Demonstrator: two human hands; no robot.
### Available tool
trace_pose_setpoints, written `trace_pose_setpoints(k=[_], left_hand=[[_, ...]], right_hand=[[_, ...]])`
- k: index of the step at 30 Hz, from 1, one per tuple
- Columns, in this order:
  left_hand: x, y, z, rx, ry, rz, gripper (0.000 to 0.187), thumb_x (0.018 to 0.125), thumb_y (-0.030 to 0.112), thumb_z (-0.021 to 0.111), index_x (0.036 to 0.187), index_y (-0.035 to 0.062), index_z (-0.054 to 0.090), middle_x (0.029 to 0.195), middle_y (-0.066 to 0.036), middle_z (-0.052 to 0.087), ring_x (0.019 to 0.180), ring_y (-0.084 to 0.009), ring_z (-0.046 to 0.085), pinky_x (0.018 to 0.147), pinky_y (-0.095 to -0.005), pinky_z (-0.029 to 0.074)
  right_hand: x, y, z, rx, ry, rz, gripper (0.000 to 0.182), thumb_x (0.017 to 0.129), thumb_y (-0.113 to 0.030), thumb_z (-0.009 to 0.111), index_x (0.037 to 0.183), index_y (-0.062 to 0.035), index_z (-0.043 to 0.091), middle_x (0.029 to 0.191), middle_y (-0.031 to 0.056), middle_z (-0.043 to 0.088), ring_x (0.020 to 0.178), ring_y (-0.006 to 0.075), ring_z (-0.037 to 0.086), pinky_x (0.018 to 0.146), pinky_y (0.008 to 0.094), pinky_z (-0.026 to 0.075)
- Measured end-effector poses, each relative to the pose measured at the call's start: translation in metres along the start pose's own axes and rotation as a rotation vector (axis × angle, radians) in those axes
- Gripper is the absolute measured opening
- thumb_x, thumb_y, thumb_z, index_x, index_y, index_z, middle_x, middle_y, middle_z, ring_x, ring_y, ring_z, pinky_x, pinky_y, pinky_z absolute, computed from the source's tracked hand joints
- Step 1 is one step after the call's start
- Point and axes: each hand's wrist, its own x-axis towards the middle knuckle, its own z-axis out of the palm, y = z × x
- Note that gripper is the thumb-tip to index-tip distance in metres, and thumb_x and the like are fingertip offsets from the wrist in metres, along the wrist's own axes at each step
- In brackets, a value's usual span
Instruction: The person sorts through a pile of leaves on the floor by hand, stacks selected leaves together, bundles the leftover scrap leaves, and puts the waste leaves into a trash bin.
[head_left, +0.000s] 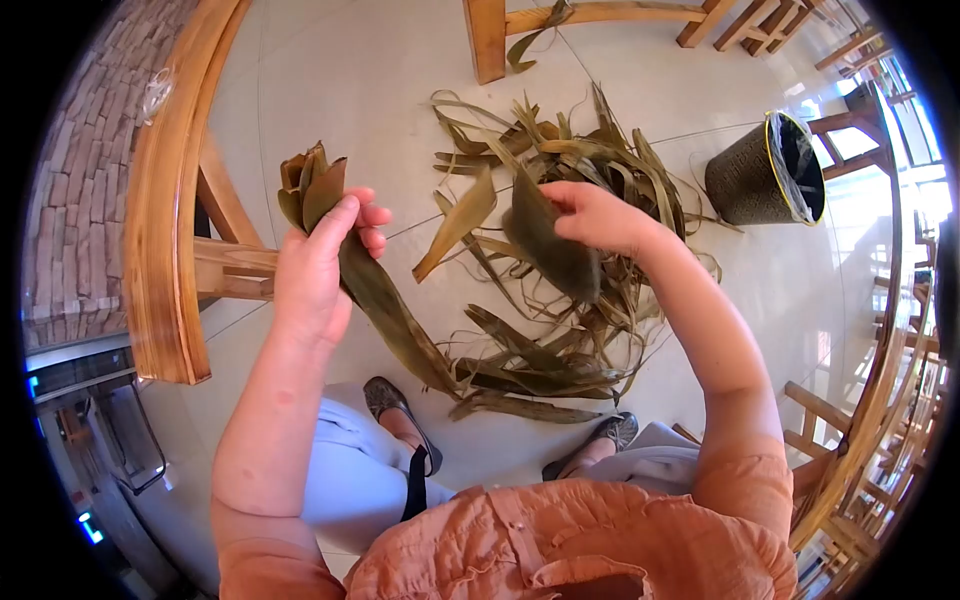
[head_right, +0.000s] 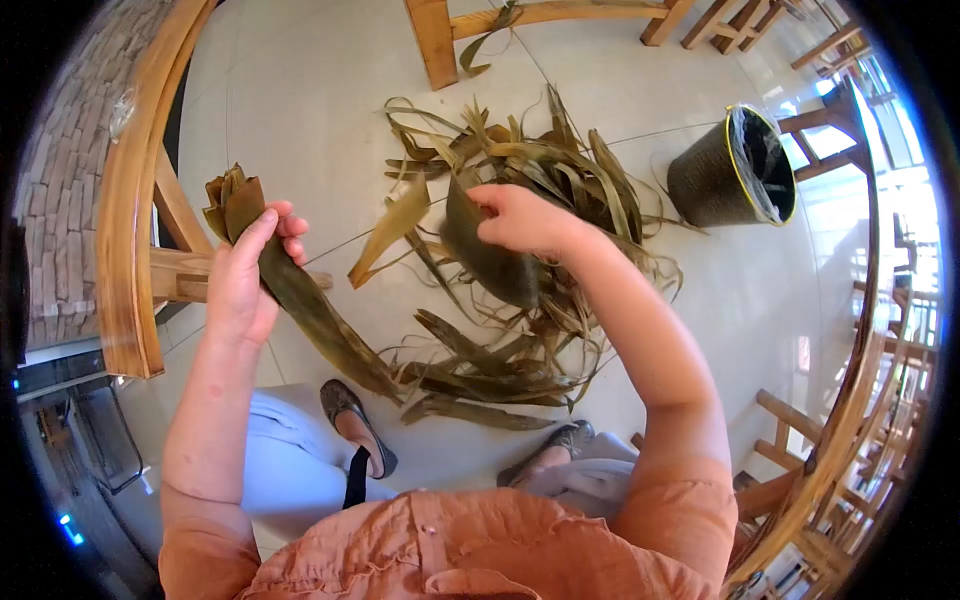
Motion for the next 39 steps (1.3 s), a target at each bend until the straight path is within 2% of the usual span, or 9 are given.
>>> trace_pose_setpoints(k=[5, 9, 15, 18, 23, 29, 35, 36, 39], left_hand=[[-0.004, 0.000, -0.002, 0.033, -0.030, 0.003, 0.021, 0.090, 0.018, 0.056, 0.102, 0.0016, 0.059, 0.085, -0.009, 0.063, 0.069, -0.0128, 0.054, 0.063, -0.0267, 0.046], [-0.004, -0.002, 0.001, 0.049, -0.073, -0.013, 0.022, 0.089, 0.018, 0.058, 0.105, 0.0025, 0.058, 0.092, -0.010, 0.063, 0.070, -0.0122, 0.054, 0.064, -0.0259, 0.046], [-0.003, 0.002, 0.025, 0.007, -0.032, 0.152, 0.039, 0.085, 0.023, 0.067, 0.114, 0.0004, 0.054, 0.102, -0.010, 0.062, 0.076, -0.0125, 0.054, 0.070, -0.0262, 0.045], [0.005, 0.010, 0.036, -0.077, -0.024, 0.359, 0.040, 0.083, 0.023, 0.070, 0.113, 0.0006, 0.054, 0.099, -0.006, 0.060, 0.081, -0.0127, 0.054, 0.073, -0.0273, 0.045], [0.020, 0.013, 0.030, -0.166, 0.051, 0.285, 0.033, 0.086, 0.018, 0.065, 0.111, 0.0005, 0.055, 0.106, -0.006, 0.059, 0.095, -0.0163, 0.056, 0.084, -0.0299, 0.045], [0.033, 0.026, 0.008, -0.198, 0.016, 0.329, 0.035, 0.088, 0.019, 0.060, 0.119, 0.0042, 0.051, 0.116, -0.007, 0.056, 0.108, -0.0225, 0.052, 0.093, -0.0384, 0.043], [0.028, 0.041, 0.009, -0.273, -0.103, 0.361, 0.037, 0.088, 0.022, 0.062, 0.119, 0.0056, 0.051, 0.115, -0.007, 0.055, 0.108, -0.0230, 0.052, 0.095, -0.0397, 0.042], [0.030, 0.041, 0.006, -0.301, -0.107, 0.321, 0.039, 0.088, 0.023, 0.062, 0.121, 0.0057, 0.050, 0.118, -0.008, 0.054, 0.111, -0.0236, 0.050, 0.096, -0.0406, 0.041], [0.037, 0.044, -0.002, -0.327, -0.055, 0.327, 0.043, 0.089, 0.029, 0.060, 0.124, 0.0068, 0.048, 0.123, -0.008, 0.052, 0.115, -0.0250, 0.047, 0.099, -0.0422, 0.039]], right_hand=[[-0.017, 0.002, -0.019, 0.638, 0.029, -0.039, 0.051, 0.074, 0.003, 0.045, 0.126, -0.0009, 0.050, 0.098, 0.0044, 0.063, 0.078, 0.0073, 0.058, 0.063, 0.0187, 0.046], [-0.024, -0.016, -0.016, 0.600, 0.107, -0.188, 0.052, 0.075, 0.004, 0.045, 0.127, -0.0003, 0.048, 0.103, 0.0058, 0.063, 0.082, 0.0097, 0.060, 0.069, 0.0216, 0.049], [-0.021, -0.100, 0.064, -0.839, 0.628, -0.626, 0.058, 0.071, 0.003, 0.052, 0.128, -0.0039, 0.047, 0.095, 0.0095, 0.056, 0.084, 0.0237, 0.060, 0.072, 0.0329, 0.052], [-0.007, -0.124, 0.100, -1.119, 0.751, -0.700, 0.045, 0.074, -0.008, 0.055, 0.118, -0.0027, 0.052, 0.089, 0.0085, 0.050, 0.079, 0.0222, 0.056, 0.067, 0.0315, 0.052], [0.013, -0.118, 0.114, -1.244, 0.862, -0.832, 0.041, 0.072, -0.016, 0.055, 0.111, -0.0015, 0.055, 0.088, 0.0061, 0.048, 0.075, 0.0162, 0.054, 0.063, 0.0261, 0.050], [0.011, -0.083, 0.057, -0.775, 0.745, -0.916, 0.038, 0.079, -0.011, 0.058, 0.116, -0.0049, 0.056, 0.120, 0.0202, 0.052, 0.102, 0.0341, 0.056, 0.086, 0.0404, 0.047], [0.007, -0.066, 0.032, -0.176, 0.242, -0.442, 0.048, 0.086, -0.022, 0.061, 0.128, -0.0051, 0.046, 0.119, 0.0132, 0.056, 0.113, 0.0261, 0.053, 0.097, 0.0353, 0.041], [0.005, -0.067, 0.031, -0.109, 0.119, -0.423, 0.044, 0.085, -0.023, 0.063, 0.122, -0.0029, 0.051, 0.107, 0.0102, 0.061, 0.103, 0.0184, 0.055, 0.090, 0.0319, 0.043], [0.003, -0.065, 0.025, -0.225, -0.072, -0.248, 0.037, 0.083, -0.024, 0.062, 0.110, 0.0004, 0.056, 0.091, 0.0132, 0.063, 0.084, 0.0224, 0.057, 0.079, 0.0339, 0.045]])
